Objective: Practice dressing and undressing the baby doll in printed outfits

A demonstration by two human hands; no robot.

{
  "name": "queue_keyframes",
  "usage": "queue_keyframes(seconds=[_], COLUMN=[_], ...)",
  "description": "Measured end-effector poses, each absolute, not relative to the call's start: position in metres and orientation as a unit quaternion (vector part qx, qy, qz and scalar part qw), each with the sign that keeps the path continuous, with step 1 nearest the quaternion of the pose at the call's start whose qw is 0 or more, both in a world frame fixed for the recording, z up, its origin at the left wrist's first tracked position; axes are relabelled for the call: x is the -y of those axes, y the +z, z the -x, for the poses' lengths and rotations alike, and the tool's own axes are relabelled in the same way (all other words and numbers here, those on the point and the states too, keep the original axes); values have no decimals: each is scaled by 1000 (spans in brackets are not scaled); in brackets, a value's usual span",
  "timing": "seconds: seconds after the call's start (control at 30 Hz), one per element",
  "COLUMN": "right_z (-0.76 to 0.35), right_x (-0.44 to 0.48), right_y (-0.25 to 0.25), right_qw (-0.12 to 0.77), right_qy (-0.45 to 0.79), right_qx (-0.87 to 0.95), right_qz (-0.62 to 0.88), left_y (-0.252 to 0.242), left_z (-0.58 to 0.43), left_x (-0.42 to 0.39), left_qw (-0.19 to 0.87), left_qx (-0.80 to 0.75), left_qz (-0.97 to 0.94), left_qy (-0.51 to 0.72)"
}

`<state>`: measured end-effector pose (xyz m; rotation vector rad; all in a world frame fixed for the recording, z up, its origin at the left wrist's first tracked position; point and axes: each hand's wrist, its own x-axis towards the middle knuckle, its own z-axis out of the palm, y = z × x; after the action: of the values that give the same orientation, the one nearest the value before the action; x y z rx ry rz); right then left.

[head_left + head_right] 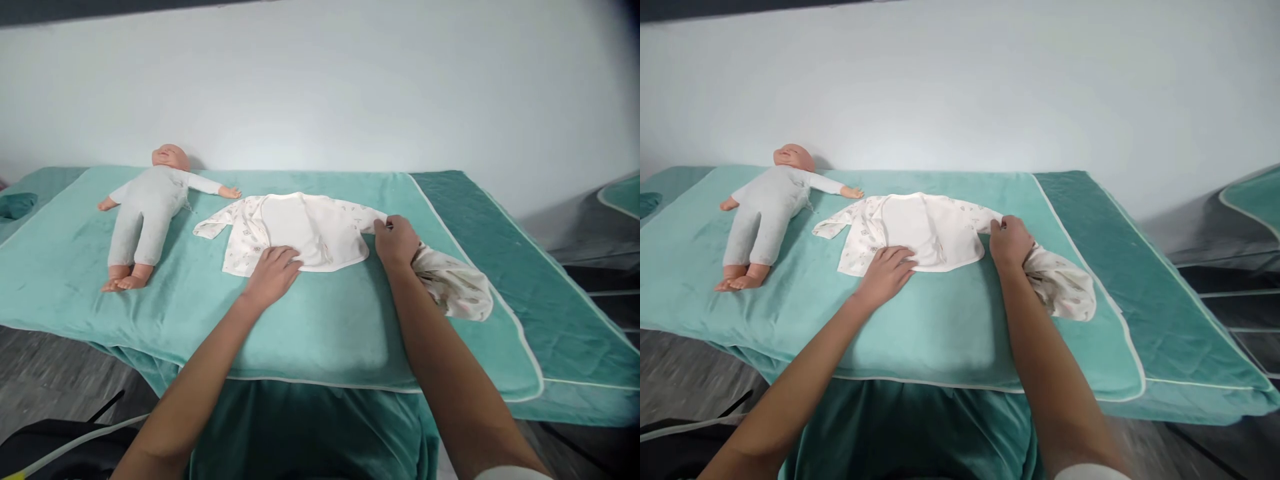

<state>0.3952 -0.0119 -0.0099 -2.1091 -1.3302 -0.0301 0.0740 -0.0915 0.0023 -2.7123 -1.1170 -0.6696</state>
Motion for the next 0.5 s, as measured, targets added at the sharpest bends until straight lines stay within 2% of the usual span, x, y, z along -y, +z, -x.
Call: queue_keyframes(seconds=[0.13, 0.23, 0.37, 0.5], right_z=[-396, -385, -361, -349], right_x=[13, 20, 29, 32], right_y=[-13, -11, -7, -6], right_qw=[383, 423, 451, 454], right_qy=[-70, -114, -57, 11], right_qx=[512, 598, 725, 769], right_qz=[766, 671, 517, 450], left_y=[2, 0, 0, 1], left_z=[-105, -120, -135, -145], left_x=[87, 85, 81, 80], left_qw=[95, 117, 136, 122], left_qx=[360, 371, 381, 363], left_qz=[910, 908, 898, 906], left_qy=[-181, -159, -172, -181])
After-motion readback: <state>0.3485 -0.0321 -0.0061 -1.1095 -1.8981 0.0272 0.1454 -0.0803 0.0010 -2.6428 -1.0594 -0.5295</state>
